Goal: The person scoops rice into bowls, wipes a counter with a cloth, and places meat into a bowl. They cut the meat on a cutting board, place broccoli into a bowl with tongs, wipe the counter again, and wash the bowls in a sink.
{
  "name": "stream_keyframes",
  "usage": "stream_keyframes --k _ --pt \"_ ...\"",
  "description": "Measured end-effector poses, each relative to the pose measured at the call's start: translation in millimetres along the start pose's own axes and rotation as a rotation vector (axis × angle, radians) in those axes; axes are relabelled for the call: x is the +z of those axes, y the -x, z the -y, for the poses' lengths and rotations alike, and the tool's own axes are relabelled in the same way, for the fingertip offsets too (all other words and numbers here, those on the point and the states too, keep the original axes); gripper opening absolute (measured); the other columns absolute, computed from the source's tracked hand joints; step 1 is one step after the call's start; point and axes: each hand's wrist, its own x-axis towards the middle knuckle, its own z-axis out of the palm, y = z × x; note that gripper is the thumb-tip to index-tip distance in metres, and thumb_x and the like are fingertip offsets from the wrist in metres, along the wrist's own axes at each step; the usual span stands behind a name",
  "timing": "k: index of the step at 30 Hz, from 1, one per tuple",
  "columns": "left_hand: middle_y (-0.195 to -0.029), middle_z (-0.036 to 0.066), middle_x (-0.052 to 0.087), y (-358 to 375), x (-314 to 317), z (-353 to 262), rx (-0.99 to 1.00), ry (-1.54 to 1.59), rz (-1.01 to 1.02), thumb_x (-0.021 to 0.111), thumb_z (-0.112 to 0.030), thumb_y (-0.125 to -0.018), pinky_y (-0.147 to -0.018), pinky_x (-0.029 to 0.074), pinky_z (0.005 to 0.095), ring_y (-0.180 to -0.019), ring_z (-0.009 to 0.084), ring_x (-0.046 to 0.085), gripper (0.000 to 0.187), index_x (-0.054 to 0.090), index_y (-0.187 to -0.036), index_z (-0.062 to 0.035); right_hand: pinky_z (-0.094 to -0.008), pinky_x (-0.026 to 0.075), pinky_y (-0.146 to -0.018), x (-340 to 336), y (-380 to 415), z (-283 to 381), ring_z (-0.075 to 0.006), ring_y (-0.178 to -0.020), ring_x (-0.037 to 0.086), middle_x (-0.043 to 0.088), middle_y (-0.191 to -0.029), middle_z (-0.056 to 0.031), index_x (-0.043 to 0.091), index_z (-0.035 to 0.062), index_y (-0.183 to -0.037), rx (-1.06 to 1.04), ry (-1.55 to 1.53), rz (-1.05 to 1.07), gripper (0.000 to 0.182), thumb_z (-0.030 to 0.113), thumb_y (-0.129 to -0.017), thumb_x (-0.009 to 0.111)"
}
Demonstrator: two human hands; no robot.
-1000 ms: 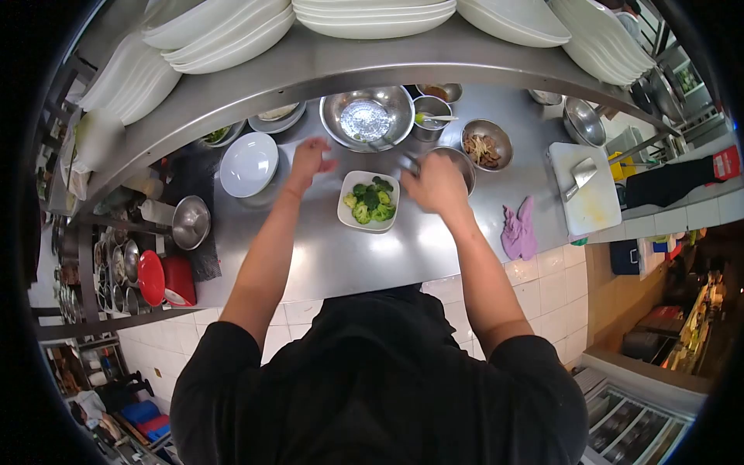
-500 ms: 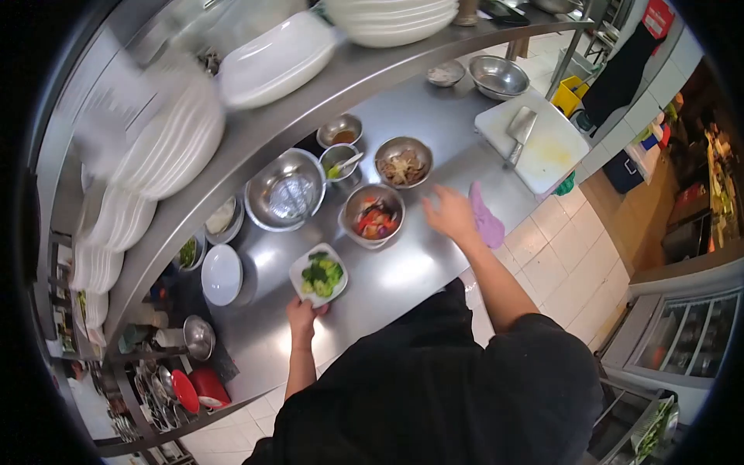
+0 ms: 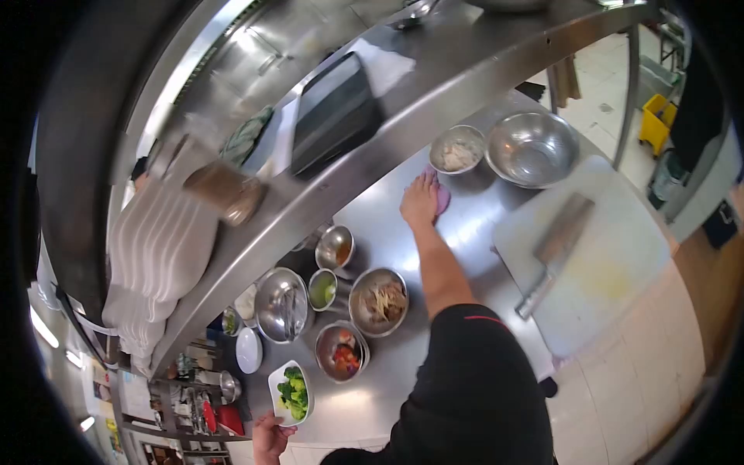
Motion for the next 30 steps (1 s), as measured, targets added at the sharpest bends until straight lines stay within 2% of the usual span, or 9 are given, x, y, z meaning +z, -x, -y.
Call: stream_keyframes --k 2,4,8,10,13,16,23,25,30 --pt "-0.096 0.019 0.068 -3.7 46.8 -15.1 0.049 0.081 -0.027 0.059 -0.001 -0.078 -0.070 0.061 0.0385 -0.090 0.0302 0.068 0.029 0.062 -0.104 0.0126 -0.0450 0.028 -0.111 35.4 -44.3 44.8 -0.0341 -0.136 0.039 0.053 -0.139 -0.0164 0.059 -0.0055 -0.124 0.053 -0.190 -0.150 0.046 0.024 -0.090 0.048" --pt "-0.107 0.023 0.065 -33.3 93.3 -32.4 0.216 0.146 0.122 0.054 0.000 -0.080 -0.072 0.061 0.0377 -0.089 0.0300 0.068 0.037 0.055 -0.114 0.0149 -0.0441 0.029 -0.111 12.4 -43.4 53.8 -0.0258 -0.137 0.039 0.055 -0.135 -0.0169 0.065 0.0042 -0.121 -0.458 -0.168 0.520 0.041 0.026 -0.090 0.050" --pt "-0.114 0.022 0.062 -150.7 204.5 -58.7 0.168 0.158 0.310 0.049 -0.004 -0.094 -0.089 0.058 0.0401 -0.102 0.0305 0.064 0.030 0.053 -0.120 0.0106 -0.0425 0.051 -0.087 -71.0 3.7 -6.1 -0.0208 -0.102 0.066 0.068 -0.109 -0.0129 0.073 0.0203 -0.101 -0.653 -0.626 0.977 0.023 0.026 -0.089 0.054" --pt "-0.118 0.016 0.061 -225.5 274.2 -61.5 0.088 0.283 0.410 0.056 -0.008 -0.093 -0.091 0.056 0.0425 -0.105 0.0278 0.063 0.034 0.052 -0.124 0.0044 -0.0414 0.051 -0.081 -117.1 55.0 -21.0 -0.0270 -0.089 0.068 0.069 -0.101 -0.0141 0.065 0.0097 -0.119 -0.323 -0.429 0.423 0.035 0.030 -0.095 0.050" --pt "-0.127 0.018 0.053 -352.4 347.2 -35.8 0.041 0.506 0.356 0.045 -0.003 -0.095 -0.098 0.053 0.0460 -0.113 0.0349 0.058 0.038 0.043 -0.133 -0.0009 -0.0496 0.036 -0.100 -171.6 170.9 -60.0 -0.0265 -0.125 0.048 0.059 -0.125 -0.0073 0.058 0.0253 -0.131 -0.443 -0.373 0.594 0.047 0.021 -0.084 0.058" --pt "-0.122 0.019 0.056 -381.4 395.1 -30.3 0.051 0.446 0.219 0.048 -0.005 -0.093 -0.096 0.053 0.0452 -0.110 0.0346 0.059 0.035 0.048 -0.127 -0.0010 -0.0473 0.040 -0.092 -249.0 273.2 -93.9 -0.0230 -0.125 0.049 0.057 -0.129 -0.0050 0.058 0.0263 -0.129 -0.615 -0.404 0.633 0.048 0.012 -0.083 0.056" --pt "-0.110 0.019 0.063 -364.3 347.5 -47.2 0.711 -1.124 -0.209 0.056 -0.011 -0.087 -0.092 0.052 0.0432 -0.103 0.0338 0.062 0.030 0.058 -0.115 -0.0012 -0.0421 0.040 -0.094 -315.7 305.6 -159.1 -0.0259 -0.124 0.049 0.051 -0.135 -0.0134 0.057 0.0094 -0.127 -0.587 -0.537 0.936 0.046 0.014 -0.081 0.058" --pt "-0.107 0.019 0.065 -337.2 302.3 -45.4 0.851 -1.394 -0.190 0.058 -0.013 -0.085 -0.090 0.052 0.0427 -0.101 0.0336 0.063 0.028 0.061 -0.111 -0.0012 -0.0413 0.037 -0.098 -327.2 282.7 -143.5 -0.0280 -0.124 0.048 0.050 -0.137 -0.0144 0.055 0.0028 -0.129 -0.517 -0.264 0.598 0.050 0.016 -0.080 0.057" --pt "-0.105 0.019 0.068 -248.1 254.0 -26.5 0.581 -1.367 0.078 0.063 -0.016 -0.078 -0.091 0.050 0.0411 -0.102 0.0356 0.064 0.028 0.069 -0.103 -0.0041 -0.0385 0.037 -0.098 -289.3 288.6 -97.1 -0.0252 -0.126 0.046 0.051 -0.138 -0.0111 0.057 0.0049 -0.129 -0.751 -0.236 0.582 0.049 0.019 -0.082 0.056"
